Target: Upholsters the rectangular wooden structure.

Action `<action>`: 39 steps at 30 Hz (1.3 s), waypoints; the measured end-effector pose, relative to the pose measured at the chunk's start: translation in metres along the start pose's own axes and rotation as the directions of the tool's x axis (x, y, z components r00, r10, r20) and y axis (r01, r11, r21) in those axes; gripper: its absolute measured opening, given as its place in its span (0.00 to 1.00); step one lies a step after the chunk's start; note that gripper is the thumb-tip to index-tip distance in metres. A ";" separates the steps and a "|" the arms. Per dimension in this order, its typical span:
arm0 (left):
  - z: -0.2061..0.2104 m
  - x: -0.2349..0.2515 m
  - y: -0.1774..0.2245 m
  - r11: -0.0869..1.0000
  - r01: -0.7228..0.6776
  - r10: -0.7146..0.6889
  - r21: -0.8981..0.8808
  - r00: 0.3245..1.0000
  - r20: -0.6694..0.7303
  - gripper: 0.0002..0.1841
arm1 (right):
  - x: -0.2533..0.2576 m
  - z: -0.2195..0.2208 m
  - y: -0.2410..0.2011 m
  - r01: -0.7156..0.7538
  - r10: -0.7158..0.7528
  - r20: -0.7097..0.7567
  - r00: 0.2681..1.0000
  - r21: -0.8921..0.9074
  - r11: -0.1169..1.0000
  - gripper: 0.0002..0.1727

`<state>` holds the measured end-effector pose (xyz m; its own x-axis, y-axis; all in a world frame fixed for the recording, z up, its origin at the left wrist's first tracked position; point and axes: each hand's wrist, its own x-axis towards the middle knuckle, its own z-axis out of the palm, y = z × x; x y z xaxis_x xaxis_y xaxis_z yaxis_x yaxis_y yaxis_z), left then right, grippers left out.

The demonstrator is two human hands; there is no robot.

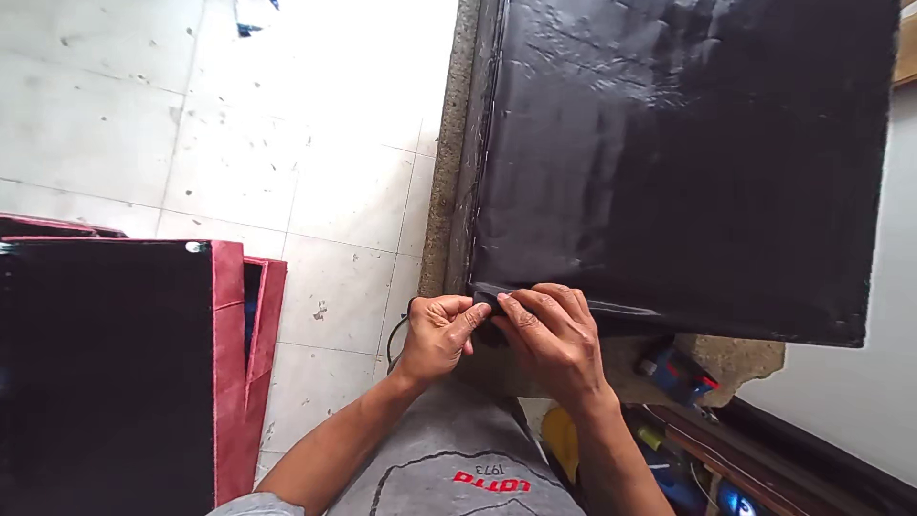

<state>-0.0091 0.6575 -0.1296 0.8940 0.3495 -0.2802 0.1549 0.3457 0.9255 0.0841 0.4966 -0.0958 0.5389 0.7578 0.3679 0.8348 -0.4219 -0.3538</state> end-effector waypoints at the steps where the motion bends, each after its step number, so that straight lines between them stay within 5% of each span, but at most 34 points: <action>1: -0.002 0.000 -0.002 1.000 -0.003 0.003 -0.026 1.000 0.026 0.08 | 0.000 0.000 0.000 0.005 -0.005 0.010 1.000 -0.011 1.000 0.11; 6: -0.015 0.007 -0.006 0.987 0.068 -0.046 -0.147 0.988 0.147 0.08 | 0.008 0.008 0.001 0.053 -0.045 0.063 0.997 -0.125 0.991 0.08; 9: -0.015 0.006 -0.002 0.988 -0.124 0.118 0.092 0.991 0.063 0.07 | 0.010 0.012 0.004 0.093 -0.095 -0.007 0.995 -0.138 0.986 0.09; 10: -0.016 0.007 -0.002 0.911 -0.273 0.276 0.309 0.961 0.037 0.09 | 0.010 0.014 0.005 0.108 -0.115 -0.041 0.993 -0.143 0.984 0.08; 12: -0.019 0.013 0.001 0.574 -0.455 0.533 0.681 0.839 0.111 0.15 | 0.009 0.015 0.007 0.138 -0.154 -0.096 0.983 -0.149 0.979 0.08; 15: -0.019 0.025 0.009 0.277 -0.589 0.562 0.759 0.740 0.369 0.10 | 0.004 0.019 0.006 0.152 -0.178 -0.162 0.971 -0.161 0.975 0.08; 18: -0.021 0.035 0.010 0.122 -0.668 0.620 0.734 0.629 0.470 0.09 | -0.009 0.017 -0.009 0.104 -0.128 -0.209 0.969 -0.125 0.987 0.09; 27: -0.032 0.035 0.007 -0.001 -0.770 0.610 0.638 0.505 0.611 0.09 | -0.045 0.039 -0.037 -0.232 0.266 0.050 0.963 -0.351 0.907 0.27; 34: -0.029 0.032 0.027 0.099 -0.711 0.422 0.696 0.663 0.618 0.13 | -0.059 0.035 -0.034 -0.226 0.229 -0.030 0.973 -0.332 0.916 0.22; 39: -0.029 0.033 0.019 -0.010 -0.761 0.530 0.649 0.547 0.648 0.10 | -0.049 0.044 -0.035 -0.210 0.217 -0.009 0.976 -0.298 0.931 0.19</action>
<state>0.0115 0.7007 -0.1289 0.8434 -0.1903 0.5025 -0.4086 -0.8345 0.3697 0.0238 0.4965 -0.1391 0.7081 0.6436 0.2905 0.6980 -0.7002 -0.1502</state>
